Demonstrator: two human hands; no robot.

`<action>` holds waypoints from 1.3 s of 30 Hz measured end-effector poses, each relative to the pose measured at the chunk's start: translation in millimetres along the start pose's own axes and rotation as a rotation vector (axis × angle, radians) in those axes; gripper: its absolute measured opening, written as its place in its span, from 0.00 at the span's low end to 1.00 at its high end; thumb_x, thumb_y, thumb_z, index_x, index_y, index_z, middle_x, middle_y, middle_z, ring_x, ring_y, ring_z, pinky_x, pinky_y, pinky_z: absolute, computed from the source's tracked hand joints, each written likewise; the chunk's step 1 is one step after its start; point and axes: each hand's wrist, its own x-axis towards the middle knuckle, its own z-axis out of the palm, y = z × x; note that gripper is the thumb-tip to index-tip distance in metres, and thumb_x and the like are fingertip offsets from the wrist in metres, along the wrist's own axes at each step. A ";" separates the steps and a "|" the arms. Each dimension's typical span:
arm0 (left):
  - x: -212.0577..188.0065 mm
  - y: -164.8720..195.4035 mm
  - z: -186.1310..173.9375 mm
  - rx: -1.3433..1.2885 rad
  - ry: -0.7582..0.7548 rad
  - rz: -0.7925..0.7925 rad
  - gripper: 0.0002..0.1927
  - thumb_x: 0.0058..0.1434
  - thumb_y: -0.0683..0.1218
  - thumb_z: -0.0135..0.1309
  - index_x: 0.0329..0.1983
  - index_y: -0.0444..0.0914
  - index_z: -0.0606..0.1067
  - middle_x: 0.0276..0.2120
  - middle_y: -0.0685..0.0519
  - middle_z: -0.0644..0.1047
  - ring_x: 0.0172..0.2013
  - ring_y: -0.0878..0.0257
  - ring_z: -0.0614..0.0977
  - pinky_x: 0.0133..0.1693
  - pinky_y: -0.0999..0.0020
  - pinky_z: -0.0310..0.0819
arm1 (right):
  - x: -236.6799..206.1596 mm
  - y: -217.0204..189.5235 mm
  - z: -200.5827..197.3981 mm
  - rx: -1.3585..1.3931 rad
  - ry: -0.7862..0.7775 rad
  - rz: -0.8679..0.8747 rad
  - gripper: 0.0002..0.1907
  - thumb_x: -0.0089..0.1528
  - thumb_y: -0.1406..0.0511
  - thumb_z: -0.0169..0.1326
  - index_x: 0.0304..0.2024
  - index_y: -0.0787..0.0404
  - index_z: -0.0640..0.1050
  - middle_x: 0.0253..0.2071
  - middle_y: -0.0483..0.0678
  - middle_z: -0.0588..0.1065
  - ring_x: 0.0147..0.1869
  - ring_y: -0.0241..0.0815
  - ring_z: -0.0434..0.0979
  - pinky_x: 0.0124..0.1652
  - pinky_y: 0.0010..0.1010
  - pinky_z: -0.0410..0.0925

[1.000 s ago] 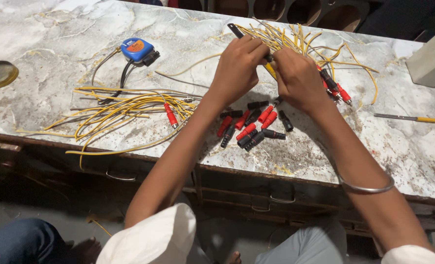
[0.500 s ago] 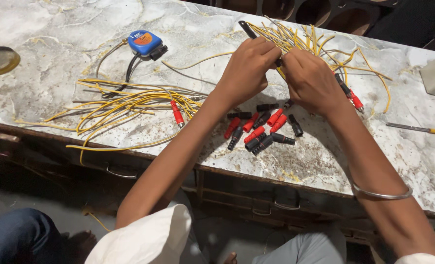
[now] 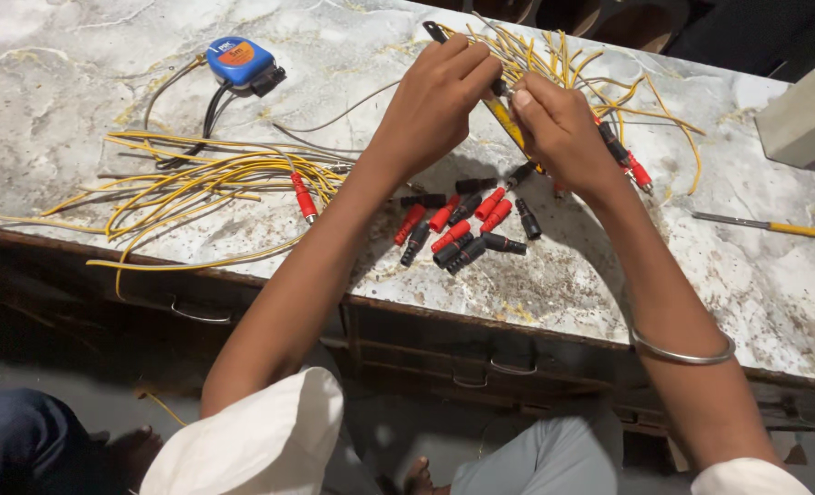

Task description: The person attaches red and black plastic connectors to the ends of yellow wires. They repeatedly pick up a wire, insert the connector, and place the finished unit on the table.

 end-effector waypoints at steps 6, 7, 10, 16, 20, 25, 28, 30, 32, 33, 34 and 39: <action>6.0 7.2 7.7 -0.025 0.054 -0.010 0.10 0.54 0.34 0.53 0.39 0.35 0.70 0.37 0.50 0.73 0.43 0.50 0.74 0.44 0.55 0.67 | 8.4 3.9 0.2 -0.410 0.092 -0.292 0.13 0.74 0.66 0.46 0.37 0.68 0.68 0.25 0.56 0.67 0.27 0.51 0.66 0.31 0.41 0.61; 6.4 8.2 9.1 -0.031 0.071 0.006 0.11 0.52 0.34 0.52 0.38 0.34 0.70 0.37 0.49 0.73 0.43 0.49 0.74 0.44 0.55 0.67 | 10.5 3.9 2.5 -0.409 0.115 -0.305 0.13 0.74 0.66 0.46 0.37 0.68 0.68 0.25 0.57 0.68 0.29 0.54 0.68 0.32 0.43 0.61; 5.8 9.7 11.9 -0.060 0.124 -0.032 0.12 0.53 0.34 0.53 0.41 0.33 0.70 0.39 0.47 0.73 0.45 0.48 0.74 0.46 0.55 0.68 | 6.9 1.5 6.8 -0.456 0.163 -0.334 0.11 0.74 0.68 0.46 0.37 0.68 0.67 0.27 0.60 0.69 0.33 0.61 0.72 0.34 0.46 0.62; 1.2 4.6 11.1 -0.193 -0.017 -0.171 0.10 0.51 0.33 0.51 0.37 0.34 0.69 0.35 0.46 0.75 0.44 0.45 0.76 0.45 0.51 0.69 | 2.6 -7.2 10.9 -0.656 0.121 -0.477 0.04 0.67 0.74 0.48 0.40 0.69 0.65 0.32 0.61 0.69 0.38 0.67 0.71 0.37 0.52 0.63; -0.3 -0.7 8.5 -0.278 -0.054 -0.226 0.07 0.56 0.34 0.52 0.36 0.35 0.69 0.34 0.46 0.76 0.42 0.45 0.77 0.43 0.48 0.69 | 7.6 -9.9 6.9 -0.724 0.113 -0.540 0.08 0.60 0.77 0.47 0.42 0.69 0.66 0.36 0.62 0.68 0.41 0.68 0.71 0.40 0.53 0.63; -0.7 -2.6 5.9 -0.272 -0.090 -0.305 0.04 0.57 0.35 0.52 0.32 0.34 0.69 0.31 0.47 0.75 0.40 0.46 0.77 0.42 0.48 0.67 | 9.9 -5.9 15.2 -0.710 0.124 -0.553 0.06 0.63 0.75 0.46 0.43 0.68 0.66 0.36 0.61 0.68 0.41 0.66 0.71 0.42 0.51 0.64; 0.3 -1.0 5.2 -0.174 -0.018 -0.184 0.08 0.49 0.34 0.51 0.32 0.35 0.69 0.32 0.48 0.73 0.41 0.46 0.75 0.42 0.51 0.66 | 9.0 0.5 24.2 -0.507 0.139 -0.403 0.07 0.73 0.69 0.45 0.41 0.66 0.66 0.30 0.54 0.67 0.34 0.57 0.70 0.35 0.46 0.62; 1.6 0.6 4.8 -0.111 0.026 -0.101 0.11 0.48 0.34 0.51 0.35 0.34 0.69 0.35 0.48 0.73 0.43 0.47 0.74 0.44 0.53 0.66 | 8.8 5.8 27.0 -0.289 0.123 -0.243 0.12 0.76 0.65 0.40 0.38 0.62 0.66 0.24 0.46 0.64 0.26 0.43 0.67 0.30 0.38 0.61; 3.2 2.3 4.5 -0.074 0.044 -0.062 0.11 0.49 0.35 0.52 0.37 0.35 0.69 0.37 0.48 0.72 0.44 0.48 0.73 0.44 0.54 0.65 | 9.7 10.8 24.7 0.421 0.015 0.123 0.11 0.76 0.64 0.41 0.38 0.60 0.66 0.25 0.43 0.61 0.26 0.40 0.62 0.28 0.34 0.57; 3.9 3.3 4.4 -0.066 0.042 -0.065 0.10 0.52 0.36 0.54 0.36 0.35 0.69 0.37 0.48 0.72 0.44 0.49 0.73 0.44 0.54 0.65 | 10.0 12.8 23.1 0.650 -0.009 0.271 0.10 0.75 0.65 0.41 0.39 0.61 0.66 0.27 0.45 0.62 0.28 0.41 0.62 0.30 0.35 0.58; 4.6 4.2 4.3 -0.059 0.040 -0.066 0.10 0.54 0.37 0.56 0.36 0.36 0.69 0.37 0.49 0.72 0.43 0.50 0.73 0.44 0.54 0.65 | 10.7 14.2 22.1 0.649 -0.018 0.269 0.09 0.75 0.65 0.42 0.40 0.61 0.66 0.28 0.46 0.63 0.29 0.43 0.63 0.31 0.36 0.58; 5.2 9.5 3.8 -0.096 0.058 -0.105 0.12 0.50 0.34 0.52 0.39 0.34 0.69 0.38 0.48 0.73 0.45 0.48 0.73 0.45 0.53 0.66 | 4.4 6.4 18.4 0.208 0.056 0.076 0.05 0.74 0.68 0.43 0.45 0.64 0.68 0.35 0.52 0.66 0.38 0.52 0.68 0.38 0.41 0.63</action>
